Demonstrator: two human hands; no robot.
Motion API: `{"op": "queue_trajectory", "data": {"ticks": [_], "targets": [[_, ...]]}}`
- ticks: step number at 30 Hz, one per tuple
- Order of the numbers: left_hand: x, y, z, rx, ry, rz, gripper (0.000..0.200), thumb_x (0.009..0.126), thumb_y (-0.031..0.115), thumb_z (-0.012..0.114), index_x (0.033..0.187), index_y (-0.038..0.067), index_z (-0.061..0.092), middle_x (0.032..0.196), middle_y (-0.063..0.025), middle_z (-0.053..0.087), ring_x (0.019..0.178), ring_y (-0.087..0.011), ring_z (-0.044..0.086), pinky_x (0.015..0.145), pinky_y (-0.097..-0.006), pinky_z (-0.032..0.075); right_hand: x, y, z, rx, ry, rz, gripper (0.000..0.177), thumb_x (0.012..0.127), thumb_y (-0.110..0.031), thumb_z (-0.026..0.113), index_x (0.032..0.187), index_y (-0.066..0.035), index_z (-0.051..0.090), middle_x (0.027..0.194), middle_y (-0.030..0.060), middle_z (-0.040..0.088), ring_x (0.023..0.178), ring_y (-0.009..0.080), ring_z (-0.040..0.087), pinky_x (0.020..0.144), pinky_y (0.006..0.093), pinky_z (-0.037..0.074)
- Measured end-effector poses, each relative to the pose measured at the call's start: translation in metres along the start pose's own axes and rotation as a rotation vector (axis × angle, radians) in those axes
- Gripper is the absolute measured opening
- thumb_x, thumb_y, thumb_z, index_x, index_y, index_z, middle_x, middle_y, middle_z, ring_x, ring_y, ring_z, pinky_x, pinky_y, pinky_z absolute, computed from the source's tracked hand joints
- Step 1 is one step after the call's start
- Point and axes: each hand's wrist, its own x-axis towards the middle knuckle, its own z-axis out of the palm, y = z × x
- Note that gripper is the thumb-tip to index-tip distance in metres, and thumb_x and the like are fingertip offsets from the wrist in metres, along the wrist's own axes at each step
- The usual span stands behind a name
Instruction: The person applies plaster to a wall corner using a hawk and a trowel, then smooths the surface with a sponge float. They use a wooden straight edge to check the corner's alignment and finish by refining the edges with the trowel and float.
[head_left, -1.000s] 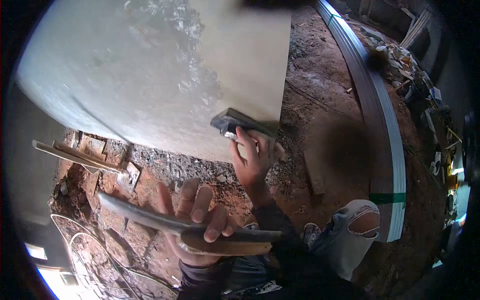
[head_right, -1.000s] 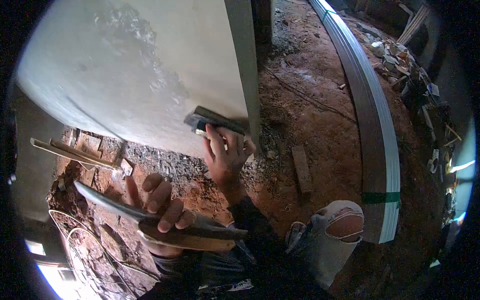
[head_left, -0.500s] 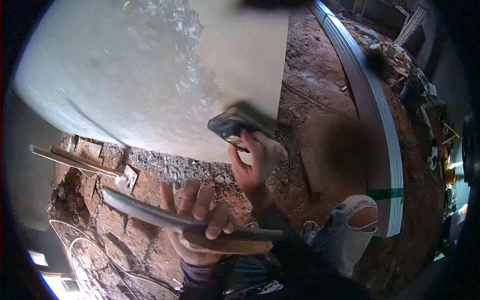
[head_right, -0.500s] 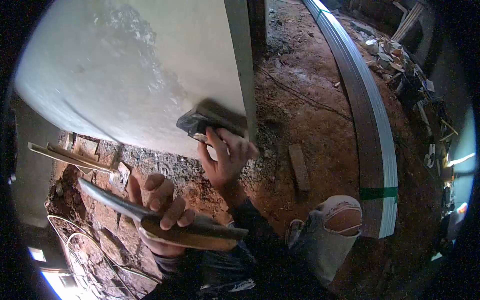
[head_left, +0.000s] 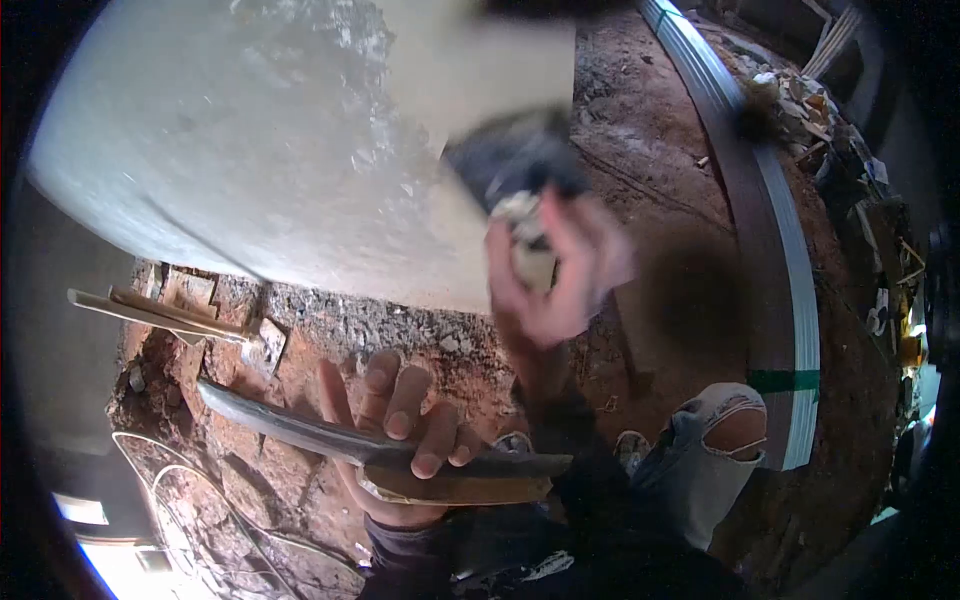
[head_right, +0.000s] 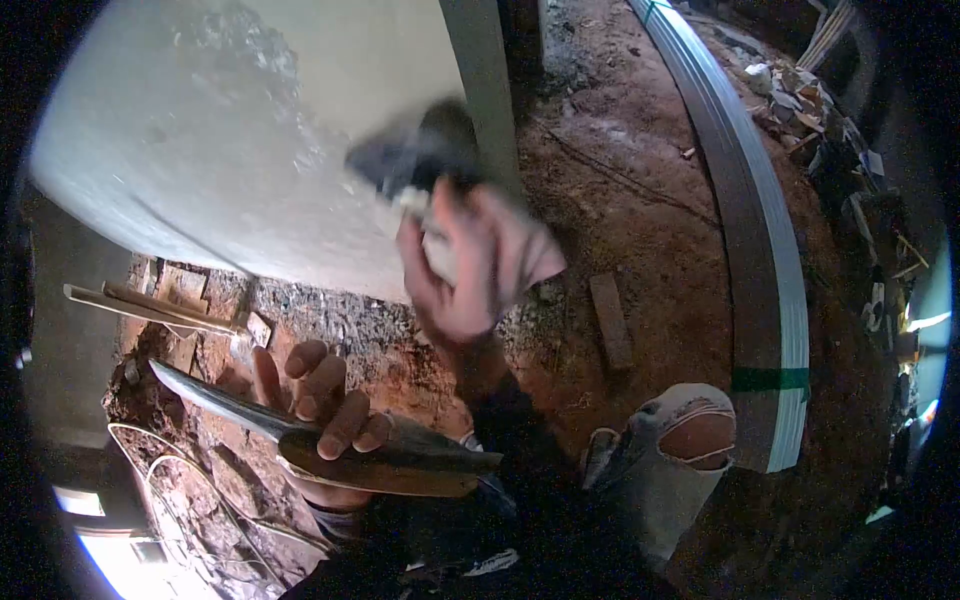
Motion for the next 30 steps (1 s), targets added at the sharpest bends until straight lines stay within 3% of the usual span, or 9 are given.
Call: {"op": "queue_trajectory", "data": {"ticks": [2,6,9,13,14,20,26,28,30], "targets": [[0.003,0.002,-0.002,0.008,-0.031,0.000,0.057,0.102,0.057,0.020,0.108,0.009,0.049,0.083,-0.0051,0.050,0.062,-0.0233,0.053,0.069,-0.0456,0.045,0.030,0.004,0.018,0.031,0.132,-0.054,0.043,0.068,-0.004,0.082,0.107,-0.004,0.066,0.107,0.0142,0.058,0.099,0.0284,0.056,0.089,0.0387,0.040],[0.010,-0.003,-0.004,-0.004,0.001,0.006,0.054,0.103,0.056,0.020,0.106,0.009,0.048,0.083,-0.0053,0.050,0.061,-0.0228,0.052,0.069,-0.0455,0.045,-0.046,0.015,0.014,-0.200,-0.273,-0.028,0.043,0.068,-0.012,0.082,0.108,-0.008,0.067,0.107,0.0099,0.058,0.100,0.0253,0.056,0.089,0.0399,0.037],[0.006,-0.004,-0.005,-0.023,0.037,0.007,0.053,0.103,0.055,0.020,0.105,0.009,0.048,0.082,-0.0055,0.050,0.061,-0.0228,0.052,0.069,-0.0457,0.045,-0.064,0.015,0.005,-0.036,-0.327,-0.019,0.043,0.068,-0.007,0.082,0.108,-0.007,0.067,0.104,0.0102,0.057,0.102,0.0250,0.054,0.088,0.0390,0.037],[0.000,0.000,-0.004,-0.010,-0.003,-0.006,0.052,0.103,0.054,0.020,0.107,0.010,0.048,0.084,-0.0061,0.051,0.064,-0.0233,0.054,0.071,-0.0470,0.045,0.007,0.003,-0.002,0.092,0.024,0.004,0.045,0.067,0.001,0.080,0.110,-0.004,0.066,0.104,0.0120,0.057,0.097,0.0267,0.054,0.085,0.0371,0.039],[0.003,0.001,-0.003,-0.005,-0.054,-0.009,0.052,0.103,0.054,0.020,0.107,0.010,0.047,0.084,-0.0062,0.051,0.065,-0.0235,0.055,0.071,-0.0473,0.045,0.013,0.026,0.010,-0.079,0.097,-0.126,0.044,0.068,-0.003,0.081,0.110,-0.004,0.066,0.106,0.0123,0.058,0.097,0.0272,0.055,0.085,0.0372,0.039],[0.005,-0.004,-0.005,-0.031,-0.029,-0.036,0.053,0.103,0.054,0.020,0.110,0.009,0.048,0.087,-0.0067,0.052,0.066,-0.0245,0.055,0.073,-0.0478,0.045,-0.092,0.032,0.006,-0.098,-0.348,0.022,0.045,0.071,-0.014,0.082,0.112,-0.020,0.066,0.104,0.0029,0.060,0.101,0.0224,0.056,0.089,0.0419,0.034],[0.002,-0.002,-0.004,-0.021,-0.070,-0.028,0.053,0.103,0.054,0.021,0.112,0.009,0.048,0.086,-0.0069,0.052,0.066,-0.0248,0.056,0.073,-0.0490,0.046,-0.022,0.022,0.001,-0.002,0.000,0.095,0.043,0.073,-0.011,0.080,0.113,-0.018,0.066,0.100,0.0025,0.060,0.099,0.0237,0.055,0.090,0.0442,0.034],[0.003,-0.005,-0.003,0.004,-0.055,0.014,0.053,0.103,0.054,0.021,0.110,0.009,0.048,0.086,-0.0067,0.052,0.065,-0.0243,0.055,0.072,-0.0483,0.046,-0.056,0.034,0.012,0.014,0.014,0.107,0.042,0.074,-0.012,0.079,0.113,-0.018,0.066,0.103,0.0012,0.059,0.100,0.0228,0.054,0.092,0.0455,0.033],[0.008,-0.005,-0.003,0.028,-0.052,-0.014,0.053,0.103,0.054,0.021,0.108,0.010,0.048,0.085,-0.0064,0.052,0.064,-0.0237,0.054,0.072,-0.0470,0.046,-0.115,0.045,0.012,-0.138,-0.357,0.006,0.039,0.073,-0.014,0.080,0.110,-0.019,0.068,0.105,-0.0003,0.059,0.101,0.0222,0.053,0.093,0.0465,0.032]]}}
